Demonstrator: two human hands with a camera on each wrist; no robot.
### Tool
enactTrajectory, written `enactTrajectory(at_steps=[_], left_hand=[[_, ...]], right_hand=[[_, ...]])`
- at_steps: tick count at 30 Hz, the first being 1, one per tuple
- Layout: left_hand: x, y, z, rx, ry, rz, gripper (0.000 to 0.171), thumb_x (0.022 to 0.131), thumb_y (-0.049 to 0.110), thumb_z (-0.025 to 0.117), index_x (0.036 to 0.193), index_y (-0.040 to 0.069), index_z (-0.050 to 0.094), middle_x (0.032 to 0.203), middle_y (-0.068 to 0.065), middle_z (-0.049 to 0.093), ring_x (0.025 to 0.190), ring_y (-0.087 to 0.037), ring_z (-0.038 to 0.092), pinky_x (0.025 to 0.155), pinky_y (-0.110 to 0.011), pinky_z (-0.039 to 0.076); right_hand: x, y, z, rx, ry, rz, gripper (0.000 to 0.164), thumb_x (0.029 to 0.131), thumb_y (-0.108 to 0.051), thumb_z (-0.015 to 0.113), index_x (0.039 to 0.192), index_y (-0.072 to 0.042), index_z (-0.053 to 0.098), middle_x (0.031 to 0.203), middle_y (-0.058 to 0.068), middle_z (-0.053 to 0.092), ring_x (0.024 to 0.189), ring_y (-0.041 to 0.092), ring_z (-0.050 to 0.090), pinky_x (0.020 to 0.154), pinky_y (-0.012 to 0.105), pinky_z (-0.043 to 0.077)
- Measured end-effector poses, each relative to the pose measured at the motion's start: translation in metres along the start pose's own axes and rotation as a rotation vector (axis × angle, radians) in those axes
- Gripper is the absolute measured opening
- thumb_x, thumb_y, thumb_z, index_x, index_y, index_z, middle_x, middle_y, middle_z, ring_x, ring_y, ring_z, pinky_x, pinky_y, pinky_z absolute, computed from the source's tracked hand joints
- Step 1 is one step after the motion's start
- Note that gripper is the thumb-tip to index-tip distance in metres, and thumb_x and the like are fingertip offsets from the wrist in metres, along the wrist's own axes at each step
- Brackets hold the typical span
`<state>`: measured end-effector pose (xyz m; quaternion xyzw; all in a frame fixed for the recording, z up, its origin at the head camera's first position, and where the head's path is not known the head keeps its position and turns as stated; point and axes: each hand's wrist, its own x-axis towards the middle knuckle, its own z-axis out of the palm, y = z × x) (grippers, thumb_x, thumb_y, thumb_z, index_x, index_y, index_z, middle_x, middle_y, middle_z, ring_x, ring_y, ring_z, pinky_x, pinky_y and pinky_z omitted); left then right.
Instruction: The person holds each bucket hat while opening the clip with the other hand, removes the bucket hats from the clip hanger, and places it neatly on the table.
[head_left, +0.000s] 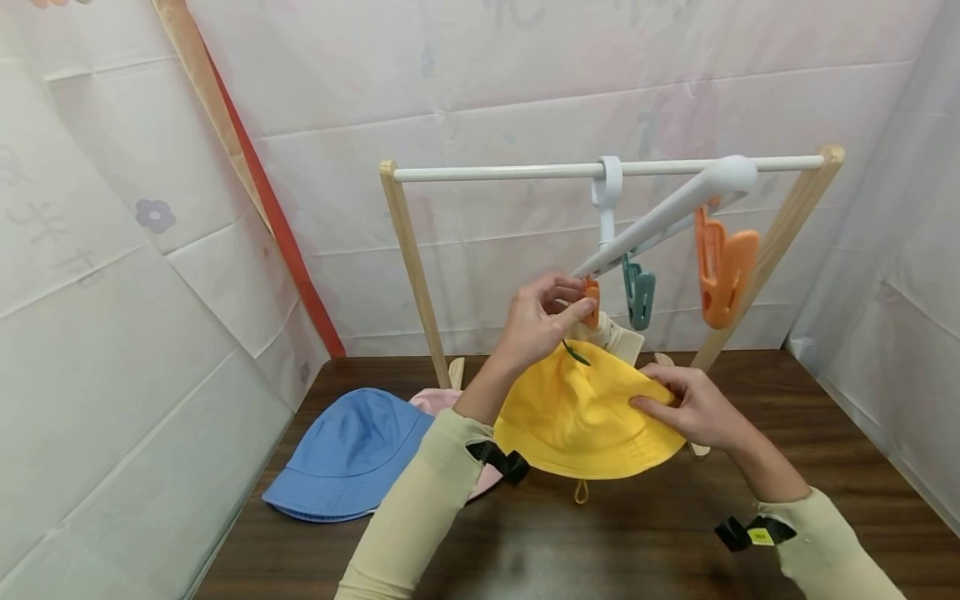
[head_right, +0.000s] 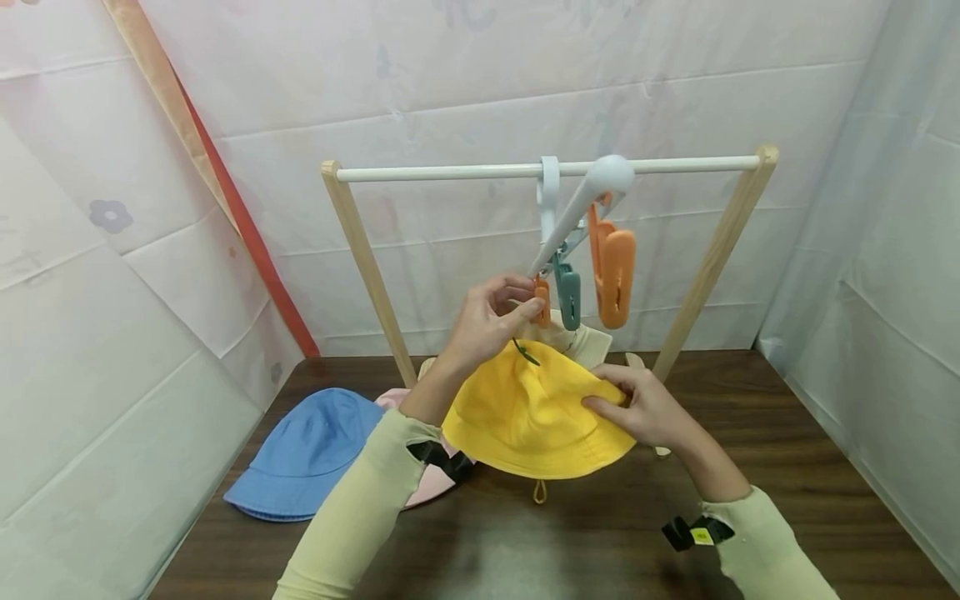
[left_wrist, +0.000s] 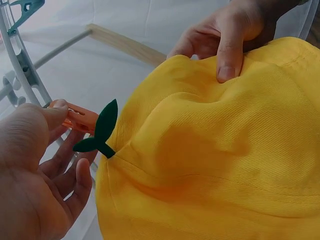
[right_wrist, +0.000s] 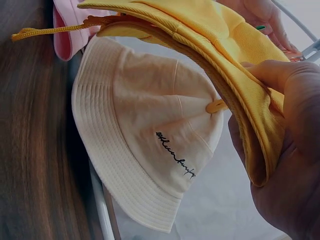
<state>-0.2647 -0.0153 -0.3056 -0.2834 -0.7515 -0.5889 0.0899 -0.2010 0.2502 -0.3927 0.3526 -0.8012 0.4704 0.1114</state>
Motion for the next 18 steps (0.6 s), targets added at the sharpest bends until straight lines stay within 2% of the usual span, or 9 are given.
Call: enactTrajectory(at_steps=[18], left_hand=[[0.0017, 0.0018, 0.0038, 0.007, 0.035, 0.002, 0.025, 0.104, 0.018, 0.082, 0.125, 0.004, 0.077, 0.124, -0.019, 0.083, 0.092, -0.018, 0.076, 0.081, -0.016, 0.056]], right_hand=[[-0.0058, 0.0098, 0.0057, 0.075, -0.014, 0.001, 0.020, 0.099, 0.014, 0.073, 0.114, 0.000, 0.075, 0.076, 0.010, 0.073, 0.060, -0.001, 0.067, 0.051, 0.026, 0.057]])
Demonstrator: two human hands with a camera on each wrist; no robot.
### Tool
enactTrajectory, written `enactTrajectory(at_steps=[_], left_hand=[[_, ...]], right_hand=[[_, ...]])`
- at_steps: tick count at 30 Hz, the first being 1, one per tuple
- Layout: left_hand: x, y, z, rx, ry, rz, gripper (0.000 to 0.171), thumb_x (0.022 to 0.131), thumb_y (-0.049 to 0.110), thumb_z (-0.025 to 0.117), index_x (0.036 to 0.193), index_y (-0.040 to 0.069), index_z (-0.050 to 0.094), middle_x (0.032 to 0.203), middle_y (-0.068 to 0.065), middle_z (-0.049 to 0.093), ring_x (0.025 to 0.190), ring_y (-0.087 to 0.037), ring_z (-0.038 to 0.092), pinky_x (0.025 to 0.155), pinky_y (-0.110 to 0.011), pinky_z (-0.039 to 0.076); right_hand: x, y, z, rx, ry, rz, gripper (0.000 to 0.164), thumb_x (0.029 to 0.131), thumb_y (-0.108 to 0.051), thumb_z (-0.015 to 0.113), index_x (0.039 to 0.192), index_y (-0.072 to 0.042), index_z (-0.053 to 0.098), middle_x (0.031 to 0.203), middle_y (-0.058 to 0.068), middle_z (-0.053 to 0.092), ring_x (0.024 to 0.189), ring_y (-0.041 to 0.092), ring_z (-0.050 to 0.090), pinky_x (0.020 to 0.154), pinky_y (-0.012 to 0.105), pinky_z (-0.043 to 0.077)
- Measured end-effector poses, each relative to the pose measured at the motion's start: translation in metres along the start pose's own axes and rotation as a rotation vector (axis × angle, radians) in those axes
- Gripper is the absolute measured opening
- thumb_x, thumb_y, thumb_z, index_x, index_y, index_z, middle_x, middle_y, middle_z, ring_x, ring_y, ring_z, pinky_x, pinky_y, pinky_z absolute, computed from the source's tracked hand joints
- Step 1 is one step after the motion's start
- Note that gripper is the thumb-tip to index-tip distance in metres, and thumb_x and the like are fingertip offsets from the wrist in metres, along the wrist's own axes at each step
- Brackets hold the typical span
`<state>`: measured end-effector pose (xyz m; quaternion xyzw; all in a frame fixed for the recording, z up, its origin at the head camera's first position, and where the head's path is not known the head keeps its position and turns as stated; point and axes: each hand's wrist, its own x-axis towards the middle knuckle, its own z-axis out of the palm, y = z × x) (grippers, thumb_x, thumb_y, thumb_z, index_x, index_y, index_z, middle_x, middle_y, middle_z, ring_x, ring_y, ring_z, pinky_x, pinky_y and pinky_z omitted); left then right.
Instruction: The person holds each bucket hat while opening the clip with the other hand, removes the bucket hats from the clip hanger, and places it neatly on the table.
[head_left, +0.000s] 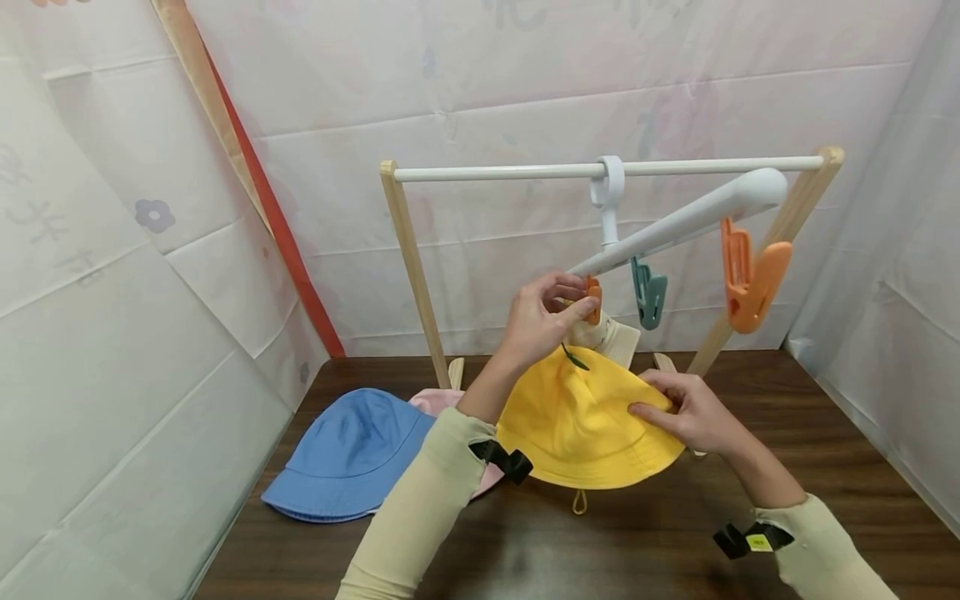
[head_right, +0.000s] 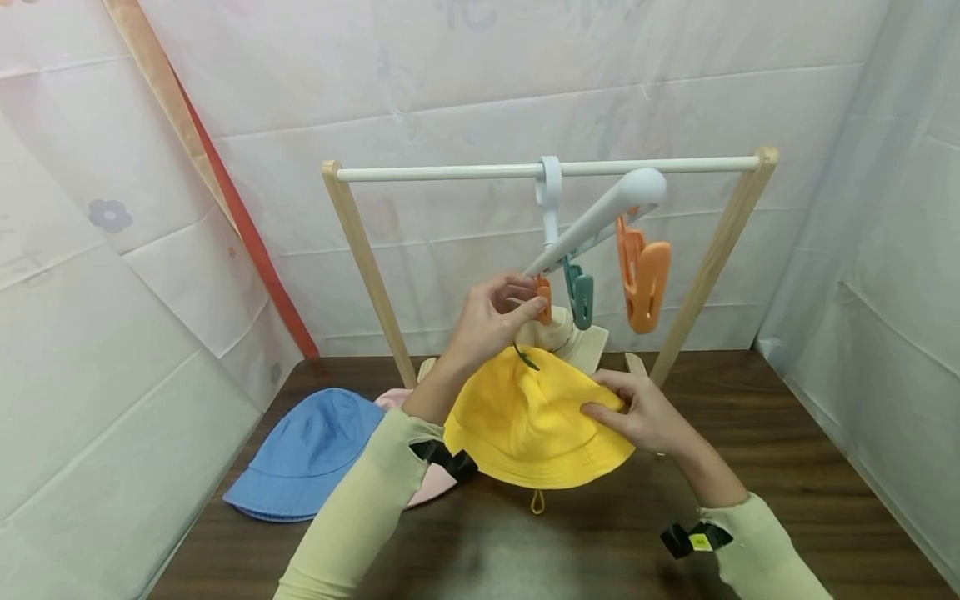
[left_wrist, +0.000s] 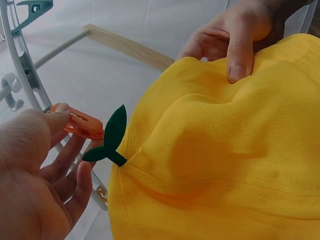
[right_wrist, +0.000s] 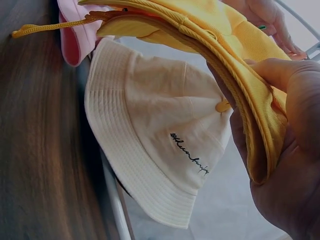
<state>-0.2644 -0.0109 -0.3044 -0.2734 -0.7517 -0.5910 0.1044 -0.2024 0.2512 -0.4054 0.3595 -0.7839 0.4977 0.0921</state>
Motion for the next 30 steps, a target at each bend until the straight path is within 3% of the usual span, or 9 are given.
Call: enactTrajectory(at_steps=[11, 19, 26, 30], left_hand=[[0.000, -0.001, -0.001, -0.030, -0.003, -0.015, 0.025, 0.105, 0.019, 0.081, 0.125, 0.005, 0.076, 0.122, -0.019, 0.083, 0.091, -0.010, 0.072, 0.082, -0.018, 0.056], [-0.004, -0.001, -0.002, -0.042, -0.022, -0.037, 0.024, 0.107, 0.024, 0.079, 0.127, 0.010, 0.076, 0.122, -0.012, 0.083, 0.099, -0.029, 0.075, 0.085, -0.024, 0.056], [-0.005, 0.000, -0.002, -0.022, -0.021, -0.026, 0.025, 0.107, 0.025, 0.079, 0.128, 0.011, 0.076, 0.124, -0.012, 0.083, 0.095, -0.015, 0.072, 0.086, -0.022, 0.056], [-0.005, 0.000, -0.001, -0.023, -0.021, -0.025, 0.025, 0.108, 0.024, 0.079, 0.128, 0.010, 0.076, 0.124, -0.014, 0.083, 0.095, -0.015, 0.072, 0.086, -0.021, 0.056]], right_hand=[[-0.002, 0.007, 0.006, 0.065, -0.051, 0.014, 0.019, 0.101, 0.014, 0.070, 0.116, 0.001, 0.073, 0.079, 0.009, 0.075, 0.064, -0.001, 0.070, 0.052, 0.027, 0.059], [-0.003, 0.012, 0.008, 0.091, -0.102, 0.014, 0.018, 0.102, 0.013, 0.069, 0.117, 0.003, 0.074, 0.082, 0.016, 0.076, 0.067, 0.000, 0.072, 0.054, 0.028, 0.060], [-0.002, 0.014, 0.009, 0.102, -0.118, 0.025, 0.018, 0.103, 0.012, 0.069, 0.117, 0.003, 0.074, 0.083, 0.015, 0.076, 0.066, 0.001, 0.072, 0.054, 0.029, 0.061], [-0.001, 0.015, 0.009, 0.078, -0.119, 0.043, 0.016, 0.104, 0.010, 0.070, 0.116, 0.001, 0.074, 0.081, 0.013, 0.075, 0.065, 0.000, 0.070, 0.054, 0.029, 0.060]])
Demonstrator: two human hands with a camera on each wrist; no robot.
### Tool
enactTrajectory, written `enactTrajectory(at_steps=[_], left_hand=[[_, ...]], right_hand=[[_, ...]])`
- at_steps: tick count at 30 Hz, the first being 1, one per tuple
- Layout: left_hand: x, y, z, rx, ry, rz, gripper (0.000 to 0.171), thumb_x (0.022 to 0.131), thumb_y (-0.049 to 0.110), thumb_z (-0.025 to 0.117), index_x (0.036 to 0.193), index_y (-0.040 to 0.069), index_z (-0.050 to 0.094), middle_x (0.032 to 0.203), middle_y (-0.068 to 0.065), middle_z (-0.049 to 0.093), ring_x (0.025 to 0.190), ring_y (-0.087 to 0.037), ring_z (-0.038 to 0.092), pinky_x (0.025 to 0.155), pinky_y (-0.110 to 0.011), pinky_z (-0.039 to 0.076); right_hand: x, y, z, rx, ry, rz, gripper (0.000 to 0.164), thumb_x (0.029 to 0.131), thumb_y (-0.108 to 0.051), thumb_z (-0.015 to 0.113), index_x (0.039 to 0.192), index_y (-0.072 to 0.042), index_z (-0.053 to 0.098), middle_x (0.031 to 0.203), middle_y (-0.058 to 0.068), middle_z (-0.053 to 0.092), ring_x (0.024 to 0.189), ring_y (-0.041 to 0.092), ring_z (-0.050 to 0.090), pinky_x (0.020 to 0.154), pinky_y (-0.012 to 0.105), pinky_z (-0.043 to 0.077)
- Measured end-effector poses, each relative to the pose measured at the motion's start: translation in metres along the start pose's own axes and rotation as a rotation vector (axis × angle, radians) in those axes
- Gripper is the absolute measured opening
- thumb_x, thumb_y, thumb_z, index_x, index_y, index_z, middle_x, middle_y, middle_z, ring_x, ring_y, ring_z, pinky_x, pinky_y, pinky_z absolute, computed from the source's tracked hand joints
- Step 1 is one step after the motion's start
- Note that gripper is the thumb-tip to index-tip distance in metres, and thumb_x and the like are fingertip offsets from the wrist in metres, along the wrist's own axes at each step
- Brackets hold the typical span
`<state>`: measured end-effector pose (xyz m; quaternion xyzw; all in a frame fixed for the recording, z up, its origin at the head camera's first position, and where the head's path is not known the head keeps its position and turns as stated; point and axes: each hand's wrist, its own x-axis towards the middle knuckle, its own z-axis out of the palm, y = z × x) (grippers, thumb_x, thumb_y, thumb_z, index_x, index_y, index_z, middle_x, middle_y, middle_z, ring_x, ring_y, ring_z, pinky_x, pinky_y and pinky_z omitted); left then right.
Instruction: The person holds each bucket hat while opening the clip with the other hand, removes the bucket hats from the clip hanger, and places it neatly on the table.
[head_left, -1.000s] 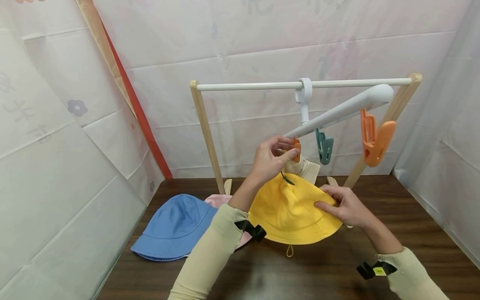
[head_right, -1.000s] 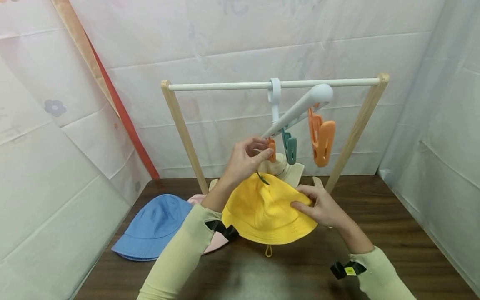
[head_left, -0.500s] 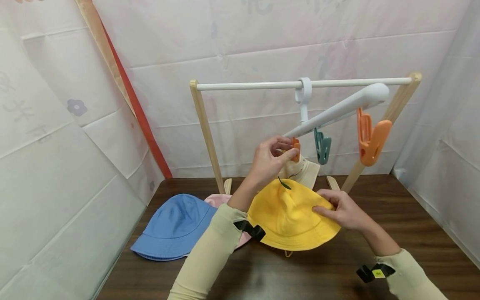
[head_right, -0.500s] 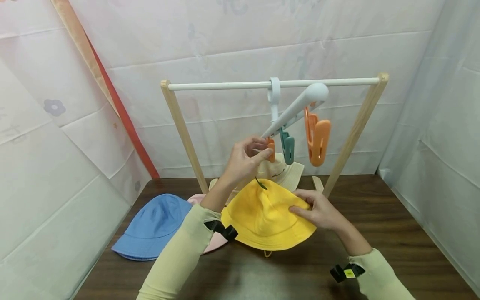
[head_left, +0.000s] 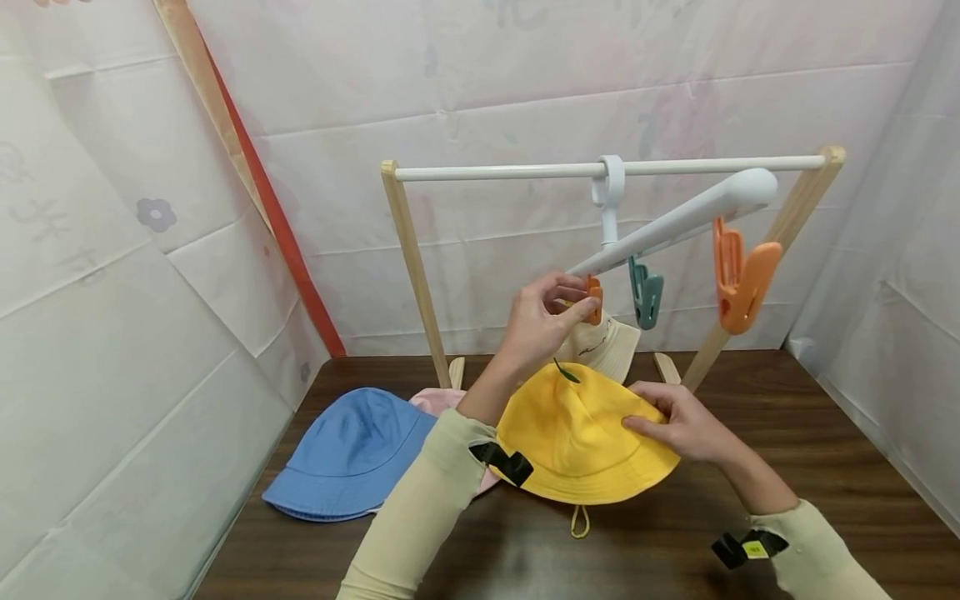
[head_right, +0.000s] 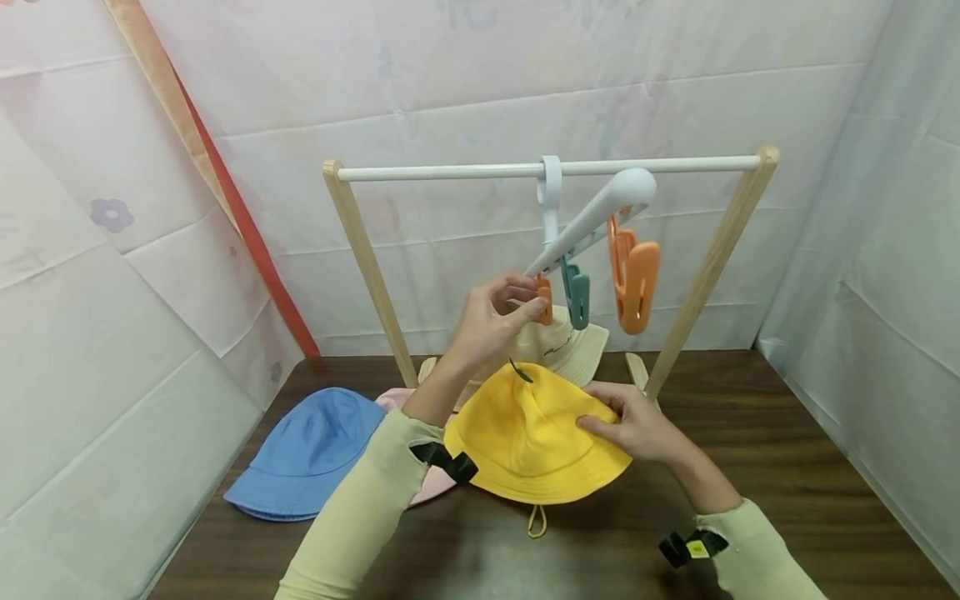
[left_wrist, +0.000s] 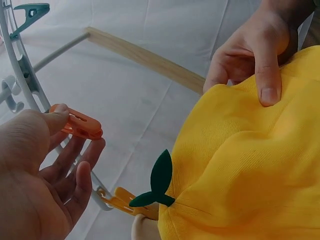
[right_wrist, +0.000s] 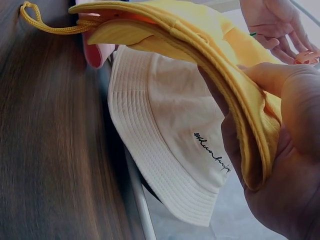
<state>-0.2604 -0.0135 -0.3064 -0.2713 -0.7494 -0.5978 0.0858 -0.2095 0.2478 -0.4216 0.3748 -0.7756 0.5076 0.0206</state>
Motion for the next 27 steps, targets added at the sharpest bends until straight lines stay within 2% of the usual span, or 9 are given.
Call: enactTrajectory(at_steps=[6, 16, 21, 27], left_hand=[[-0.0013, 0.0008, 0.0003, -0.019, -0.005, -0.009, 0.026, 0.107, 0.023, 0.079, 0.129, 0.010, 0.076, 0.124, -0.014, 0.082, 0.097, -0.023, 0.073, 0.085, -0.021, 0.056], [-0.0015, 0.0035, -0.0007, -0.026, 0.008, -0.029, 0.027, 0.106, 0.022, 0.080, 0.129, 0.007, 0.076, 0.122, -0.016, 0.082, 0.092, -0.018, 0.071, 0.082, -0.020, 0.055], [0.0004, 0.0035, -0.0013, 0.021, 0.015, -0.004, 0.028, 0.105, 0.020, 0.082, 0.127, 0.004, 0.077, 0.119, -0.018, 0.084, 0.088, -0.011, 0.070, 0.081, -0.017, 0.055], [0.0014, 0.0026, -0.0009, 0.045, 0.019, 0.032, 0.027, 0.104, 0.017, 0.082, 0.126, 0.002, 0.077, 0.117, -0.020, 0.084, 0.086, -0.009, 0.070, 0.079, -0.015, 0.055]], right_hand=[[-0.0006, 0.0025, 0.0004, -0.045, 0.000, 0.048, 0.012, 0.104, 0.007, 0.071, 0.113, 0.001, 0.074, 0.081, 0.011, 0.074, 0.064, 0.001, 0.068, 0.054, 0.028, 0.059], [-0.0001, 0.0007, -0.0031, -0.083, -0.047, 0.137, 0.012, 0.106, 0.001, 0.072, 0.118, 0.004, 0.069, 0.089, 0.009, 0.075, 0.069, 0.002, 0.069, 0.060, 0.029, 0.062], [-0.0009, 0.0012, -0.0042, -0.108, -0.070, 0.166, 0.014, 0.106, 0.000, 0.072, 0.119, 0.004, 0.068, 0.093, 0.009, 0.073, 0.073, 0.001, 0.067, 0.063, 0.027, 0.060], [-0.0016, 0.0032, -0.0051, -0.147, -0.079, 0.184, 0.014, 0.106, -0.002, 0.073, 0.118, 0.002, 0.068, 0.093, 0.006, 0.070, 0.076, 0.000, 0.064, 0.065, 0.025, 0.057]])
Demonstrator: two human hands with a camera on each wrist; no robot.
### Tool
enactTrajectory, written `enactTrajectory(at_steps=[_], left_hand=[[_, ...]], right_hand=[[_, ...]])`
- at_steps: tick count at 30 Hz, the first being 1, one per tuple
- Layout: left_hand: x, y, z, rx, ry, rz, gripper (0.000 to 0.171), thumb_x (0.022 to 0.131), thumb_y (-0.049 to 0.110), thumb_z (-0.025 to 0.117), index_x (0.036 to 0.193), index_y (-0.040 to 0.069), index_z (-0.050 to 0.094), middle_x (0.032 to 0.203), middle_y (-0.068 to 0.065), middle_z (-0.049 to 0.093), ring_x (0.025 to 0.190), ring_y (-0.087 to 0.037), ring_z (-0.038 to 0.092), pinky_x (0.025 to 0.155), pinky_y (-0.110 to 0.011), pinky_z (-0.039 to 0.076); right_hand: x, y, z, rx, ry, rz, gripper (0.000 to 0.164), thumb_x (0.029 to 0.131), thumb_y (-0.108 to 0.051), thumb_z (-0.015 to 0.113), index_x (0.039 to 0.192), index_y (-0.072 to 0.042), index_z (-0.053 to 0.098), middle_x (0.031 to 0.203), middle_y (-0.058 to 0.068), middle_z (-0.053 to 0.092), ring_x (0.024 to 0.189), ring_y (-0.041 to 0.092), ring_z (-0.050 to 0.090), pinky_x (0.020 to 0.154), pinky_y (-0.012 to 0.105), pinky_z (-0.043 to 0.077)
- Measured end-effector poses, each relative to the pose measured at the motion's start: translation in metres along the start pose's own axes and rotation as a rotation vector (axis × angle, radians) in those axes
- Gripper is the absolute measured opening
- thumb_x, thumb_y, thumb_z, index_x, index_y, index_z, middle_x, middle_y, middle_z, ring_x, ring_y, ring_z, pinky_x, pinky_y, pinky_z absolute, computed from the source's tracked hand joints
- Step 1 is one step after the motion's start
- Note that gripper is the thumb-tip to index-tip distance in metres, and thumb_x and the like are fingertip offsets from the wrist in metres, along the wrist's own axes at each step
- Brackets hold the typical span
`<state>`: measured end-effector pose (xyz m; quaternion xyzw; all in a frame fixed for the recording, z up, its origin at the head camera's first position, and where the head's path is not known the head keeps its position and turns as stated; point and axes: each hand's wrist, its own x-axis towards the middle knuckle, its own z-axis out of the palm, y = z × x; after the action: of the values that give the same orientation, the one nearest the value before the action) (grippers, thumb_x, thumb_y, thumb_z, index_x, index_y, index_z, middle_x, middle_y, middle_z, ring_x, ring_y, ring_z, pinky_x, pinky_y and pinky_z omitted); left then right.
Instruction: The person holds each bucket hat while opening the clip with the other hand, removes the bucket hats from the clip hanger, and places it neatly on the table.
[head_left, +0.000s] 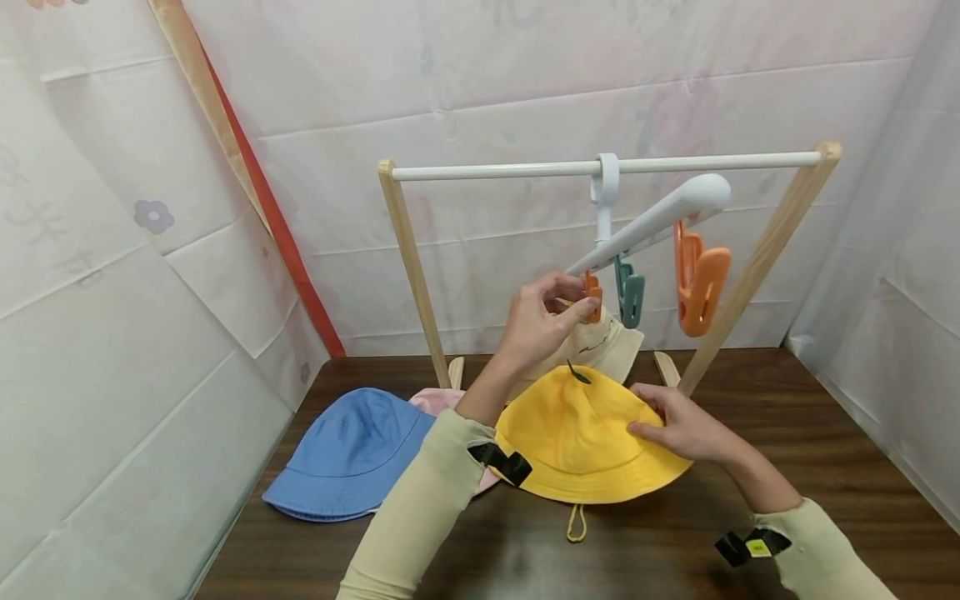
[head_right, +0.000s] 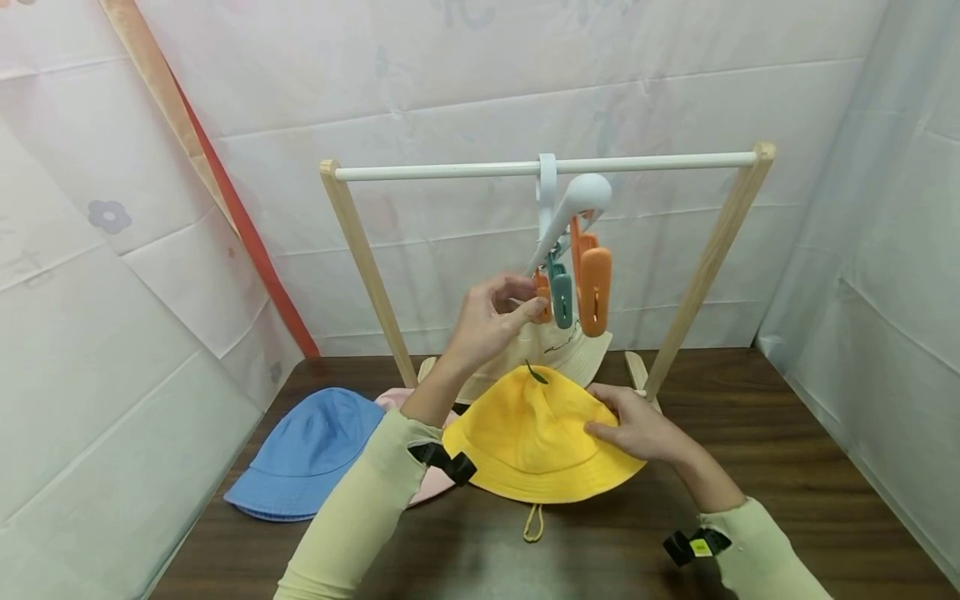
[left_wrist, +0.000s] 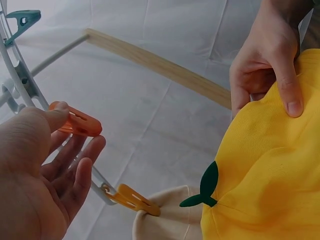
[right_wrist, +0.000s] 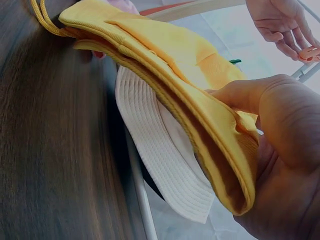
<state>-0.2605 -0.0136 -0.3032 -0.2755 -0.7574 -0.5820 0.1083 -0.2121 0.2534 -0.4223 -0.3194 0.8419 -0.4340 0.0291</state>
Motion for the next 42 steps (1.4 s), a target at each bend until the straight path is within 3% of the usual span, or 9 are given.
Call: enactTrajectory(at_steps=[5, 10, 17, 24, 26, 33, 39, 42], left_hand=[[0.000, -0.001, 0.001, -0.008, 0.003, 0.025, 0.028, 0.104, 0.013, 0.082, 0.128, -0.001, 0.077, 0.118, -0.022, 0.083, 0.089, -0.011, 0.072, 0.082, -0.015, 0.057], [0.000, -0.004, 0.002, -0.003, 0.006, 0.053, 0.030, 0.104, 0.012, 0.081, 0.130, -0.001, 0.077, 0.119, -0.022, 0.083, 0.095, -0.023, 0.078, 0.087, -0.019, 0.061], [0.000, -0.008, 0.005, 0.003, 0.019, 0.076, 0.031, 0.103, 0.013, 0.082, 0.131, -0.001, 0.077, 0.122, -0.022, 0.084, 0.104, -0.032, 0.079, 0.088, -0.015, 0.059], [0.000, -0.009, 0.006, -0.025, 0.019, 0.078, 0.032, 0.103, 0.011, 0.082, 0.131, -0.001, 0.076, 0.122, -0.024, 0.084, 0.099, -0.032, 0.080, 0.097, -0.048, 0.067], [-0.001, -0.010, 0.005, -0.031, 0.009, 0.073, 0.032, 0.103, 0.012, 0.082, 0.131, -0.001, 0.076, 0.122, -0.024, 0.084, 0.096, -0.029, 0.080, 0.096, -0.051, 0.067], [-0.001, -0.011, 0.004, -0.029, -0.023, 0.049, 0.033, 0.104, 0.014, 0.080, 0.134, 0.002, 0.075, 0.123, -0.023, 0.084, 0.091, -0.021, 0.078, 0.081, -0.019, 0.059], [-0.002, -0.011, 0.002, -0.035, -0.016, 0.048, 0.034, 0.104, 0.012, 0.080, 0.135, 0.001, 0.075, 0.124, -0.024, 0.083, 0.089, -0.016, 0.076, 0.078, -0.016, 0.057], [-0.002, -0.012, 0.002, -0.038, -0.014, 0.051, 0.034, 0.104, 0.012, 0.080, 0.135, 0.000, 0.075, 0.124, -0.025, 0.083, 0.089, -0.021, 0.077, 0.077, -0.016, 0.057]], right_hand=[[-0.001, 0.002, 0.000, -0.014, -0.012, 0.023, 0.016, 0.106, -0.003, 0.074, 0.119, 0.003, 0.068, 0.094, 0.005, 0.069, 0.076, 0.000, 0.063, 0.066, 0.025, 0.056], [0.000, 0.002, -0.001, -0.045, -0.018, 0.053, 0.019, 0.105, -0.004, 0.075, 0.121, 0.002, 0.068, 0.094, 0.004, 0.068, 0.077, 0.000, 0.062, 0.068, 0.024, 0.055], [0.000, 0.005, -0.001, -0.094, -0.041, 0.099, 0.024, 0.104, -0.007, 0.077, 0.126, 0.002, 0.069, 0.099, 0.004, 0.070, 0.083, 0.000, 0.061, 0.074, 0.023, 0.054], [-0.001, 0.009, 0.002, -0.136, -0.051, 0.096, 0.038, 0.103, -0.009, 0.078, 0.136, 0.007, 0.068, 0.116, 0.011, 0.077, 0.095, -0.004, 0.063, 0.083, 0.022, 0.055], [-0.001, 0.009, 0.003, -0.131, -0.056, 0.102, 0.041, 0.103, -0.010, 0.079, 0.139, 0.008, 0.068, 0.119, 0.012, 0.077, 0.098, -0.004, 0.063, 0.085, 0.022, 0.055], [0.000, 0.008, 0.003, -0.106, -0.080, 0.136, 0.043, 0.105, -0.013, 0.078, 0.140, 0.008, 0.066, 0.118, 0.009, 0.076, 0.096, -0.002, 0.063, 0.084, 0.023, 0.055], [0.000, 0.009, 0.003, -0.044, -0.115, 0.183, 0.041, 0.109, -0.015, 0.074, 0.141, 0.008, 0.065, 0.115, 0.010, 0.078, 0.092, 0.000, 0.066, 0.081, 0.023, 0.057], [0.000, 0.011, 0.003, -0.021, -0.128, 0.185, 0.035, 0.111, -0.015, 0.071, 0.137, 0.007, 0.066, 0.112, 0.009, 0.078, 0.090, 0.000, 0.066, 0.079, 0.024, 0.056]])
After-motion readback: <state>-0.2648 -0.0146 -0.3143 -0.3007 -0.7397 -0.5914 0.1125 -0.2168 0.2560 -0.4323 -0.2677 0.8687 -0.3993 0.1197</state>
